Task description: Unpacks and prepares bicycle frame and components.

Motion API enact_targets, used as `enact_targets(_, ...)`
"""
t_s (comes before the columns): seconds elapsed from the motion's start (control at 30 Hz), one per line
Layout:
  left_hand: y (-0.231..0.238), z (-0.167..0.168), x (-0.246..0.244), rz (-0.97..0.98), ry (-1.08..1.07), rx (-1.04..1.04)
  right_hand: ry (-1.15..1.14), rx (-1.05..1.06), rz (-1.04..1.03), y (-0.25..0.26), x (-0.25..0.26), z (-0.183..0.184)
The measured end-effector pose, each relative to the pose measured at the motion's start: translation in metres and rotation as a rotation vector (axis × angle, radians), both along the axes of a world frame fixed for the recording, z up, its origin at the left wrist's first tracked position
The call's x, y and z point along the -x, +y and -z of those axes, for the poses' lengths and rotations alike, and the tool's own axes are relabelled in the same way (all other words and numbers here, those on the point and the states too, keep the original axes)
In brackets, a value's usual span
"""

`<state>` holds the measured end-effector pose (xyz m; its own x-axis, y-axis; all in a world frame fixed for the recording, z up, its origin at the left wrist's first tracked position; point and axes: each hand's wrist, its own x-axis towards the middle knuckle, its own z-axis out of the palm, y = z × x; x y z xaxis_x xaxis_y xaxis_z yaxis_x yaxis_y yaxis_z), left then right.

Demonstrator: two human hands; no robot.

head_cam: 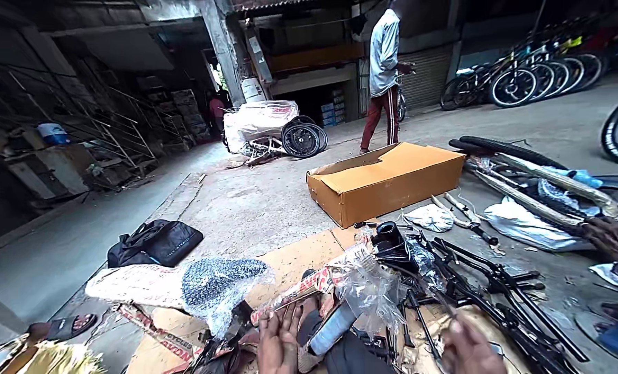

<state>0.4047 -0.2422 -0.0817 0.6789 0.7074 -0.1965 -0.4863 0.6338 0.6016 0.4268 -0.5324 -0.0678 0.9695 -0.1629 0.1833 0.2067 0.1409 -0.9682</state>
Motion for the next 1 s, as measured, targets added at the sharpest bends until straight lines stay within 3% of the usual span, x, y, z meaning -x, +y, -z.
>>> enact_targets(0.1,0.005,-0.022,0.002,-0.032,-0.122,0.024,-0.248,0.595,0.134,-0.018,-0.058,-0.029)
enact_targets(0.2,0.017,-0.011,0.009,0.037,0.01,-0.298,-0.313,0.976,0.041,-0.005,-0.086,-0.032)
enact_targets(0.27,0.036,0.029,0.021,0.047,0.259,-0.664,-0.277,1.01,0.005,0.0,-0.091,-0.033)
enact_targets(0.33,0.07,0.081,0.037,-0.028,0.541,-0.872,-0.253,0.836,-0.038,0.001,-0.095,-0.035)
enact_targets(0.43,0.13,0.143,0.095,-0.263,0.929,-0.757,-0.071,0.56,-0.166,0.008,-0.082,-0.028)
enact_targets(0.5,0.152,0.148,0.136,-0.299,1.102,-0.552,-0.133,0.71,-0.08,0.007,-0.069,-0.021)
enact_targets(0.57,0.144,0.14,0.147,-0.293,1.171,-0.436,-0.354,0.937,0.116,0.009,-0.058,-0.018)
enact_targets(0.6,0.131,0.137,0.139,-0.303,1.128,-0.375,-0.499,0.994,0.182,0.016,-0.051,-0.02)
enact_targets(0.63,0.118,0.122,0.132,-0.159,0.987,-0.253,-0.633,1.016,0.181,0.03,-0.041,-0.022)
enact_targets(0.73,0.091,0.093,0.093,0.07,0.469,0.168,-0.809,1.067,-0.286,0.094,0.005,-0.006)
enact_targets(0.87,0.067,0.047,0.06,0.145,0.213,0.269,-0.478,1.208,-1.097,0.174,0.041,0.068)
enact_targets(0.93,0.077,0.042,0.049,0.122,0.216,0.223,-0.341,1.102,-1.211,0.194,0.052,0.1)
enact_targets(1.0,0.096,0.055,0.041,0.078,0.283,0.195,-0.231,0.945,-1.098,0.202,0.056,0.114)
